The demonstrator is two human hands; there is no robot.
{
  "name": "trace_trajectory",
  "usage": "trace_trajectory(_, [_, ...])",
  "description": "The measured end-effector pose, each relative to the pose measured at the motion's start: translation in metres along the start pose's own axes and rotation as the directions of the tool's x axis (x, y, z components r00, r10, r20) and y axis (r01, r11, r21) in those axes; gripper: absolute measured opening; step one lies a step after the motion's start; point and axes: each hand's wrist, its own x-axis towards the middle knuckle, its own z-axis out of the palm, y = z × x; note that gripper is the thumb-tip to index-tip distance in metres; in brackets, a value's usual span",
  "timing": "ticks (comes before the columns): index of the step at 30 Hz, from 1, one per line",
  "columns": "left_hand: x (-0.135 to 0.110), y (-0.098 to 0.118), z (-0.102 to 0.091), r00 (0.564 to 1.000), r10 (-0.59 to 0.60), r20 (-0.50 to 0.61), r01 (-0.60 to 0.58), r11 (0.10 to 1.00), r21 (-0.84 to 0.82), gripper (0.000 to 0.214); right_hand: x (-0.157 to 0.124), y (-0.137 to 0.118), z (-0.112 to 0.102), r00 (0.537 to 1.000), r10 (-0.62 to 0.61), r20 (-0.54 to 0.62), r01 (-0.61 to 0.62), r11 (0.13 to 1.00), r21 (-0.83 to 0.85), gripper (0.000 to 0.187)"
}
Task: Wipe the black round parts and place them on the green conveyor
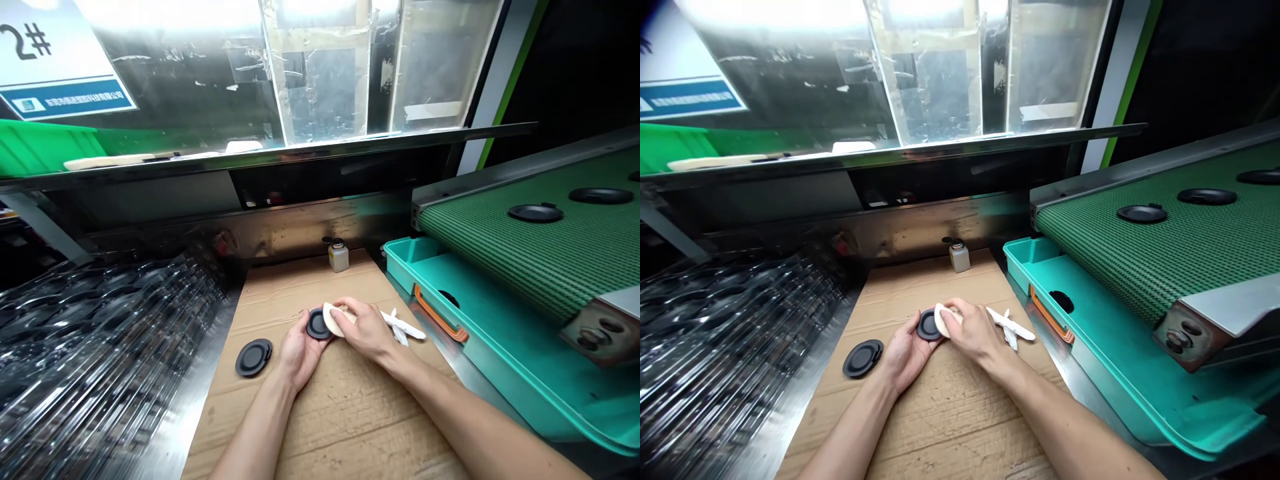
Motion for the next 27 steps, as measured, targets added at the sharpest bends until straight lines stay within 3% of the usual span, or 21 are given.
trace_trajectory(4, [-0.003, -0.004, 0.001, 0.997, 0.069, 0.037, -0.072, 0.993, 0.097, 0.029, -0.001, -0.004, -0.002, 0.964, -0.109, 0.242, 0.085, 0.99, 0.109, 0.024])
trace_trajectory(7, [-0.005, -0.005, 0.002, 0.996, 0.064, 0.055, -0.071, 0.989, 0.133, 0.029, 0.002, -0.002, -0.009, 0.944, -0.059, 0.325, 0.047, 0.998, 0.043, 0.021])
trace_trajectory(11, [-0.006, -0.005, 0.004, 0.997, 0.072, 0.043, -0.078, 0.983, 0.165, 0.028, 0.005, 0.001, -0.016, 0.985, 0.045, 0.165, -0.021, 0.99, -0.14, 0.025])
trace_trajectory(15, [-0.005, -0.007, 0.005, 0.995, 0.089, 0.038, -0.094, 0.982, 0.162, 0.028, 0.003, -0.001, -0.015, 0.979, 0.025, 0.204, 0.009, 0.986, -0.164, 0.024])
trace_trajectory(18, [-0.003, -0.007, 0.003, 0.996, 0.083, 0.015, -0.084, 0.985, 0.148, 0.025, -0.001, -0.004, -0.008, 0.994, -0.012, 0.111, 0.033, 0.981, -0.192, 0.026])
trace_trajectory(21, [-0.001, -0.006, 0.002, 0.997, 0.068, 0.033, -0.071, 0.99, 0.122, 0.024, -0.002, -0.008, 0.002, 0.991, -0.086, 0.103, 0.108, 0.966, -0.235, 0.029])
trace_trajectory(24, [0.0, -0.005, 0.001, 0.997, 0.045, 0.054, -0.052, 0.991, 0.12, 0.026, -0.001, -0.012, 0.011, 0.999, -0.039, 0.006, 0.038, 0.936, -0.35, 0.034])
trace_trajectory(27, [0.001, -0.005, 0.0, 0.998, 0.066, 0.025, -0.068, 0.991, 0.115, 0.021, 0.001, -0.013, 0.017, 0.993, -0.12, 0.017, 0.118, 0.926, -0.359, 0.035])
